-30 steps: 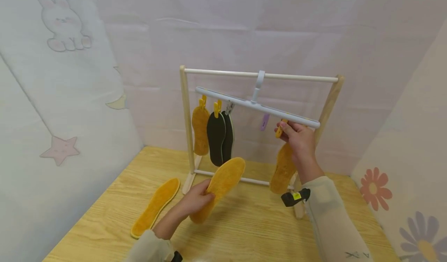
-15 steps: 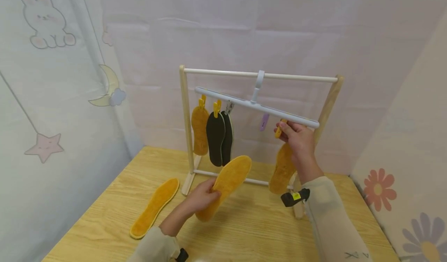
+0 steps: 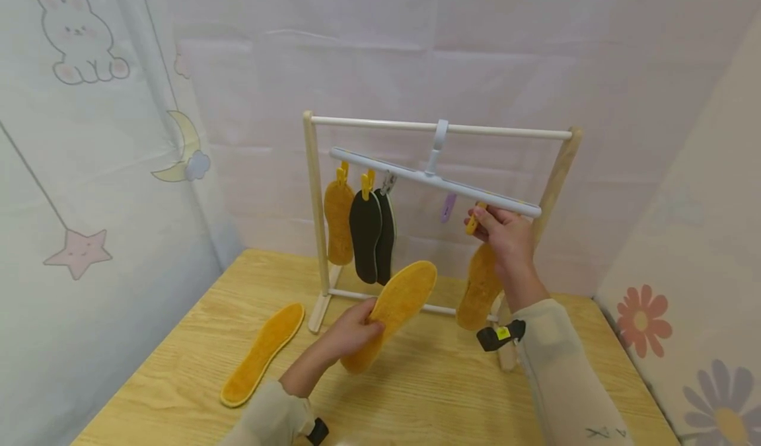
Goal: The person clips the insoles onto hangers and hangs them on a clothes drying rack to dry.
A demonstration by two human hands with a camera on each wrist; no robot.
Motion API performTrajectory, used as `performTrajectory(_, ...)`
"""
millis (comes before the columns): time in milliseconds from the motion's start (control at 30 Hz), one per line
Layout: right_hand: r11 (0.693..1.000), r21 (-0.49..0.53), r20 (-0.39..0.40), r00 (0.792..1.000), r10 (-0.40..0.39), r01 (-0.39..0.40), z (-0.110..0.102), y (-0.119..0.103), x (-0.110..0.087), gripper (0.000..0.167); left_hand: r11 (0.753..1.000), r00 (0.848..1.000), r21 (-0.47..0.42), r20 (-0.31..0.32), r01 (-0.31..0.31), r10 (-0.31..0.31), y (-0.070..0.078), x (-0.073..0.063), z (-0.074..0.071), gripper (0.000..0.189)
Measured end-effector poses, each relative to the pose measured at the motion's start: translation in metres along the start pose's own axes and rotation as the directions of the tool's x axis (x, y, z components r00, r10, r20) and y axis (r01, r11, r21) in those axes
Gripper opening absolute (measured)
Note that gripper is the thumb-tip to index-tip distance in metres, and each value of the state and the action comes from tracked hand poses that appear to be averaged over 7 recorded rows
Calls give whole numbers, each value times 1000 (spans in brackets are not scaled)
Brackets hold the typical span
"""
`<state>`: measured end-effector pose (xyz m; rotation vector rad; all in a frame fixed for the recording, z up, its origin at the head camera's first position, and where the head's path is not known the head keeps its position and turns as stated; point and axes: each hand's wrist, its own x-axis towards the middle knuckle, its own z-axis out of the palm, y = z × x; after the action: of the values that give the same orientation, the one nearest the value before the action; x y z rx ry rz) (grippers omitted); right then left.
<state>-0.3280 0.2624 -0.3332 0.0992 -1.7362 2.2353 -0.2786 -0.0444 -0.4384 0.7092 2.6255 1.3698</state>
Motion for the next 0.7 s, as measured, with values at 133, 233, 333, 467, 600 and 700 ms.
performTrajectory(133, 1000, 16, 7, 1000, 7, -8, 1, -1, 1, 58, 1000, 1000, -15, 15, 18, -17, 2, 1, 1, 29)
performTrajectory(233, 1000, 24, 8, 1000, 11, -11, 1, -1, 0, 56, 999, 1000, -29, 23, 22, -21, 3, 1, 2, 30)
performTrajectory(333, 1000, 28, 5, 1000, 15, -15, 1, -1, -1, 45, 999, 999, -34, 24, 22, -21, 4, 1, 3, 31)
performTrajectory(467, 999, 37, 6, 1000, 27, -27, 1, -1, -1, 32, 999, 999, -36, 23, 24, -23, 6, 2, 4, 32)
performTrajectory(600, 998, 55, 12, 999, 34, -34, 1, -1, -2, 33, 999, 999, -34, 26, 33, -32, 11, 5, 4, 30)
performTrajectory(700, 998, 60, 12, 999, 32, -33, 1, -3, -3, 28, 998, 999, -40, 30, 38, -37, 16, 8, 5, 29)
